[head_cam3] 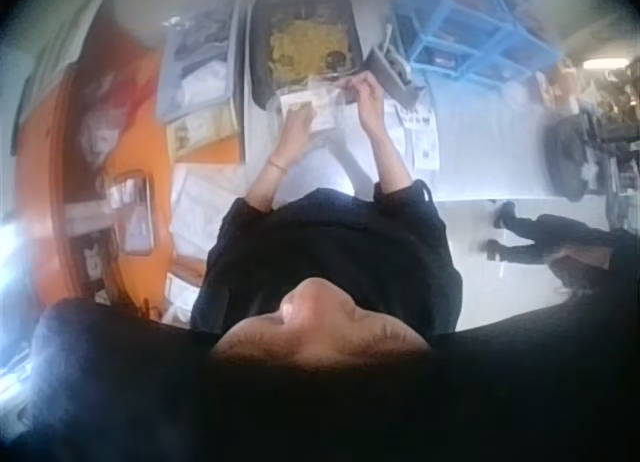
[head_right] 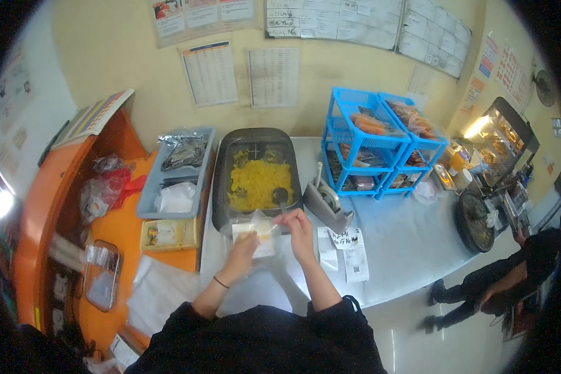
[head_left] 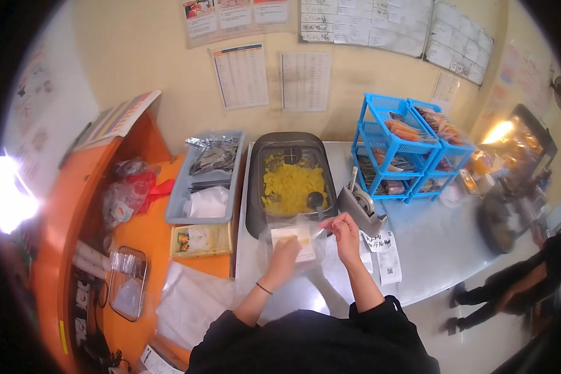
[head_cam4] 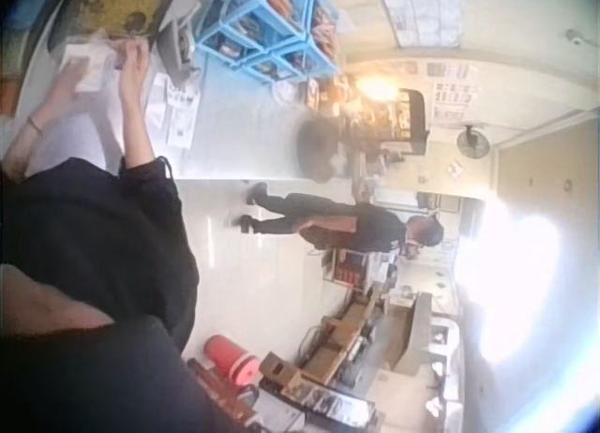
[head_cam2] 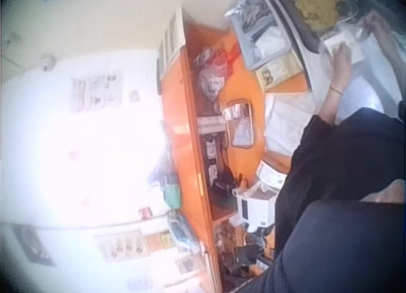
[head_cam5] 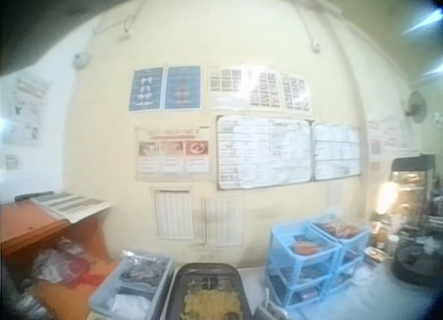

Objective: The person assembles red and white cardboard boxes at a counter. They pick up flat-packed boxes, fold the sides, and insert white paper liners. The person also handles receipts and plastic bags, placing them into the boxes or on the counter.

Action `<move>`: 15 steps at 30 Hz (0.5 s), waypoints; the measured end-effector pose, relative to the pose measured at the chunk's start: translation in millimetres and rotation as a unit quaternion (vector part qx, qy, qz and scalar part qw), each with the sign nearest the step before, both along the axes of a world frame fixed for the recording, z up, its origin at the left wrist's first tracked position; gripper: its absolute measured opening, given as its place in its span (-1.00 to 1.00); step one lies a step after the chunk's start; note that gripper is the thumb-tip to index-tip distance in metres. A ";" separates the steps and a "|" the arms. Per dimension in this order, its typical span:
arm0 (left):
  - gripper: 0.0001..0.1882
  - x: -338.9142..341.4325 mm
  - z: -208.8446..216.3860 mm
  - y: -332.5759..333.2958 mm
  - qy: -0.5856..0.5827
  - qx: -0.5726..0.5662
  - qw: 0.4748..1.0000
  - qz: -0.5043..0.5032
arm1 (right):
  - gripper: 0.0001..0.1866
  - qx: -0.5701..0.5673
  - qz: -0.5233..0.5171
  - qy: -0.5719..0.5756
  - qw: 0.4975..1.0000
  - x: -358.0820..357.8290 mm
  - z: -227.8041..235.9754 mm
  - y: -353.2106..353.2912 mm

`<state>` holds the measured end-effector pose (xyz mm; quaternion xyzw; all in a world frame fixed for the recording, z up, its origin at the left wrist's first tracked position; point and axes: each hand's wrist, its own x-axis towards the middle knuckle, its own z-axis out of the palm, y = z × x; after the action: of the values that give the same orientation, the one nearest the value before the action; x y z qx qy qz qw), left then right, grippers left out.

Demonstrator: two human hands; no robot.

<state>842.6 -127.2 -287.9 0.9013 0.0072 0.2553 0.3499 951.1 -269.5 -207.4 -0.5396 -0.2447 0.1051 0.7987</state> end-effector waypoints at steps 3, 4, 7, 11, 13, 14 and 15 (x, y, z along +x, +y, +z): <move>-0.82 -6.1 43.7 10.7 -0.022 -0.304 0.952 -0.018 | -0.82 -0.110 -0.043 -0.129 0.985 -11.7 19.9 2.1; -0.82 -10.9 62.7 13.2 -0.035 -0.417 0.908 -0.014 | -0.80 -0.209 -0.107 -0.275 0.932 -21.7 30.7 4.9; -0.77 -22.9 101.5 22.9 -0.097 -0.413 0.904 -0.056 | -0.73 -0.389 -0.167 -0.433 0.796 -23.1 17.6 6.6; -0.76 -28.0 115.2 36.7 -0.123 -0.374 0.915 -0.086 | -0.84 -0.400 -0.105 -0.259 0.873 -7.3 18.0 5.1; -0.77 -33.8 123.7 41.4 -0.147 -0.348 0.921 -0.092 | -0.91 -0.168 0.008 -0.054 0.984 2.9 10.1 11.4; -0.78 -34.4 124.0 45.3 -0.144 -0.325 0.930 -0.097 | -0.92 -0.104 0.062 0.032 0.992 2.7 23.9 11.4; -0.79 -34.9 123.7 49.3 -0.142 -0.301 0.937 -0.103 | -0.92 -0.039 0.114 0.118 0.986 2.9 33.8 10.4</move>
<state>807.7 -77.8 -164.2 0.7043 -0.0585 0.3291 0.6263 954.0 -259.1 -173.6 -0.5226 -0.2049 0.2680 0.7830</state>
